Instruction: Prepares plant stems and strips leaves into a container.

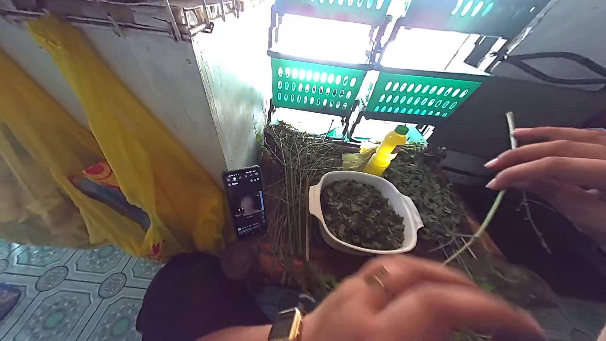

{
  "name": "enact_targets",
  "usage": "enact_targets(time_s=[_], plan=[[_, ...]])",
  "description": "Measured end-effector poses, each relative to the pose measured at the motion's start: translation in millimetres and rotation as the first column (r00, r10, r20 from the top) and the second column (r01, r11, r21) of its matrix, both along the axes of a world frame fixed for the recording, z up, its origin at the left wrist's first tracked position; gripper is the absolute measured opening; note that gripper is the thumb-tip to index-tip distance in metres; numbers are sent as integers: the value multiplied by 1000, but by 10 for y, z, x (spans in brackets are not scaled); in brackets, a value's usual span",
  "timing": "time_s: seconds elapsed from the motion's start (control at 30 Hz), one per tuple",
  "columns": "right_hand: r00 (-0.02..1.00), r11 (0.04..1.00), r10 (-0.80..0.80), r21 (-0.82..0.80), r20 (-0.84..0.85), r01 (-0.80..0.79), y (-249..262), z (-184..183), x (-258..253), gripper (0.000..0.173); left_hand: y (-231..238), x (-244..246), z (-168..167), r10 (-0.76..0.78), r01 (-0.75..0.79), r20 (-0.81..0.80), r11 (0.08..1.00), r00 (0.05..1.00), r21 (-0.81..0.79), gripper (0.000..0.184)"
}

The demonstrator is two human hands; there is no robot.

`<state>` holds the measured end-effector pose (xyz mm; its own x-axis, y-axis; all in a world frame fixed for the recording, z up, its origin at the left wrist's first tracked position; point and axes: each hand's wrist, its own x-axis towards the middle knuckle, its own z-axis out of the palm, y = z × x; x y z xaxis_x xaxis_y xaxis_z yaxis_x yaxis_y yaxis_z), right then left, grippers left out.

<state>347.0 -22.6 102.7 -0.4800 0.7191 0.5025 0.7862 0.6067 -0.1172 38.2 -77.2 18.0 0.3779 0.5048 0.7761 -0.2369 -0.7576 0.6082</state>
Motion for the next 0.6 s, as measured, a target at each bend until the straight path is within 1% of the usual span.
enact_targets(time_s=[0.03,0.07,0.1,0.13,0.17,0.23,0.27,0.33,0.43,0.47,0.53,0.6], plan=[[998,999,50,17,30,-51,64,-20,21,28,70,26,-47,158,-158,-98,987,983,5,40],[994,994,101,36,52,-103,140,-59,59,28,145,57,-106,228,-236,-215,972,950,-14,55],[989,989,135,50,66,-138,203,-91,53,28,212,84,-153,208,-242,-323,968,923,-68,65],[985,985,154,62,76,-159,248,-114,-2,29,273,105,-179,129,-208,-415,966,900,-152,69],[983,984,160,66,86,-166,282,-131,-85,30,329,123,-195,29,-163,-478,957,878,-242,68],[983,985,157,56,97,-163,347,-172,-284,31,439,158,-230,-154,-74,-503,912,850,-404,56],[983,987,154,39,103,-159,388,-198,-368,31,495,181,-265,-217,-39,-472,879,854,-475,49],[983,987,161,9,93,-162,509,-284,-476,29,606,217,-335,-290,16,-361,798,886,-602,32],[985,985,171,-12,24,-170,732,-474,-550,27,754,220,-423,-325,83,-189,668,927,-740,22],[986,986,165,-26,-1,-165,787,-538,-559,26,792,215,-444,-335,118,-121,612,935,-782,22],[988,987,146,-65,-47,-149,874,-671,-550,24,865,196,-501,-364,205,14,492,931,-846,30],[989,987,123,-96,-77,-130,936,-801,-539,24,946,151,-542,-420,254,61,422,906,-870,41]])
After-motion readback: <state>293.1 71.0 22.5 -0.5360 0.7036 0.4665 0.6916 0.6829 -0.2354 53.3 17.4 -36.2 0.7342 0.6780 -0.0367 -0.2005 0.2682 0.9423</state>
